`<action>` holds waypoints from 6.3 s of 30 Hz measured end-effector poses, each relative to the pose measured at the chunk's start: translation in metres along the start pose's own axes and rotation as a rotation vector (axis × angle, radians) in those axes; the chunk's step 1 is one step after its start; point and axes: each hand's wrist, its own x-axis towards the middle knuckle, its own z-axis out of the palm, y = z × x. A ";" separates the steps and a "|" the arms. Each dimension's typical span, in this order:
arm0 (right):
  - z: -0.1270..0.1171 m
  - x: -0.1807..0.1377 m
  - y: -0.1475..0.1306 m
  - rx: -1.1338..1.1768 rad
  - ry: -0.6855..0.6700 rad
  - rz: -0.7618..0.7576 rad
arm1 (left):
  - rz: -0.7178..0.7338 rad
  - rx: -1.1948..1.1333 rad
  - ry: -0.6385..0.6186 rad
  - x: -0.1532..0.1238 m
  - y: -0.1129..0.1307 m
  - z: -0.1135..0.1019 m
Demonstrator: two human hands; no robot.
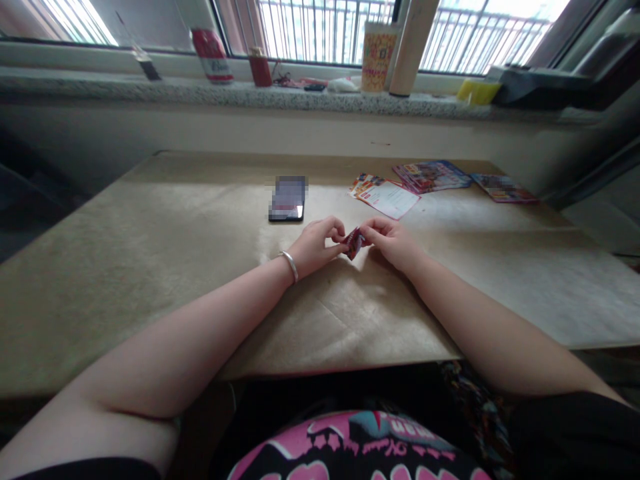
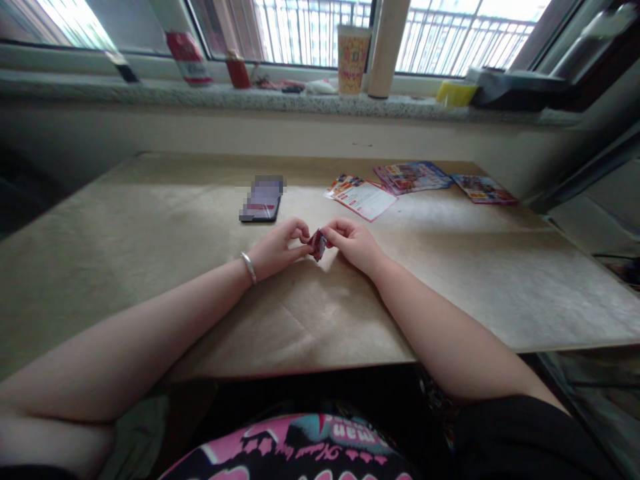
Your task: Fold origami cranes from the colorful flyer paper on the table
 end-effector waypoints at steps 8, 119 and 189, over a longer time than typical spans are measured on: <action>0.003 0.000 -0.005 0.086 0.032 0.126 | 0.087 0.127 -0.007 0.001 0.003 -0.003; 0.030 0.010 0.005 -0.092 0.280 0.038 | -0.299 -0.447 0.230 0.004 0.004 0.001; 0.035 0.011 0.000 0.617 0.202 0.307 | -0.232 -0.628 0.316 0.007 0.008 0.002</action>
